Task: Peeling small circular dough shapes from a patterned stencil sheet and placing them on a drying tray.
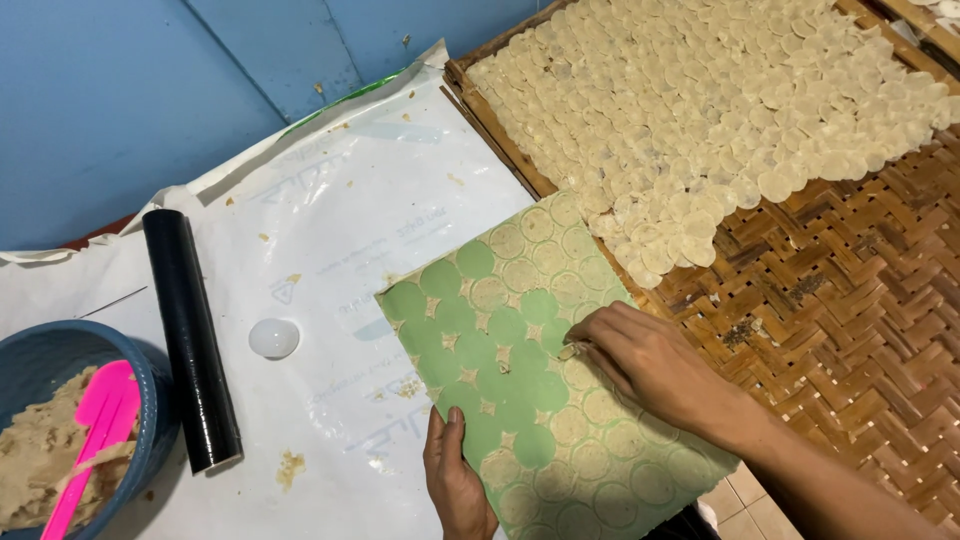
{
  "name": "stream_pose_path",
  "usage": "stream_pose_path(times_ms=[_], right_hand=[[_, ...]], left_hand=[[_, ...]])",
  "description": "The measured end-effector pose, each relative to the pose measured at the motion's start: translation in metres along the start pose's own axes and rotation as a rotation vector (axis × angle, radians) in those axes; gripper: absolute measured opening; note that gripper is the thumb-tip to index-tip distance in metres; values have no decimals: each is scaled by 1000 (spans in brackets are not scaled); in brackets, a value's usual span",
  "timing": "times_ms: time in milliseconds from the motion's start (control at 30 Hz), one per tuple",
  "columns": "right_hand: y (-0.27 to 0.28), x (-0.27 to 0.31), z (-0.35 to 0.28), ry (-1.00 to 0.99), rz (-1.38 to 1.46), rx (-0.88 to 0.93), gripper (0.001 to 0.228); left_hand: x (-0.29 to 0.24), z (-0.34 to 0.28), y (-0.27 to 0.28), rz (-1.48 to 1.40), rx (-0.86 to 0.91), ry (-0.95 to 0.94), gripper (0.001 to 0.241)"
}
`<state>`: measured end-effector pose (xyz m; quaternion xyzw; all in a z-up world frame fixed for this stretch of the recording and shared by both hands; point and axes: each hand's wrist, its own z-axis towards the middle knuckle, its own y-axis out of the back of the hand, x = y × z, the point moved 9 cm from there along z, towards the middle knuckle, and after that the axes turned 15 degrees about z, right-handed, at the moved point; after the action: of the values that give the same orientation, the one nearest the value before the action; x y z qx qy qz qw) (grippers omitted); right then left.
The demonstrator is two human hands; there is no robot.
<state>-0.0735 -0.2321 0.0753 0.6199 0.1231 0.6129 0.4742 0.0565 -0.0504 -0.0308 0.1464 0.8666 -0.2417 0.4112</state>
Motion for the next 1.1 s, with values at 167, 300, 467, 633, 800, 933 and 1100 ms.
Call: stream_pose_path(times_ms=[167, 300, 467, 633, 800, 933, 1100], right_hand=[[31, -11, -5, -50, 145, -120, 16], [57, -61, -32, -205, 71, -221, 20], [90, -119, -56, -517, -47, -198, 23], [118, -141, -58, -491, -90, -346, 24], [123, -157, -55, -530, -77, -441, 28], [122, -150, -51, -430, -174, -479, 24], [116, -156, -52, -429, -282, -483, 23]], left_hand=[[4, 1, 3, 8, -16, 20, 42], [5, 3, 0, 3, 26, 8, 43], [6, 4, 1, -9, 31, -4, 42], [10, 7, 4, -20, 23, -5, 44], [10, 7, 4, -2, 13, 0, 44], [15, 12, 9, -14, 22, -40, 42], [12, 11, 8, -2, -7, -24, 46]])
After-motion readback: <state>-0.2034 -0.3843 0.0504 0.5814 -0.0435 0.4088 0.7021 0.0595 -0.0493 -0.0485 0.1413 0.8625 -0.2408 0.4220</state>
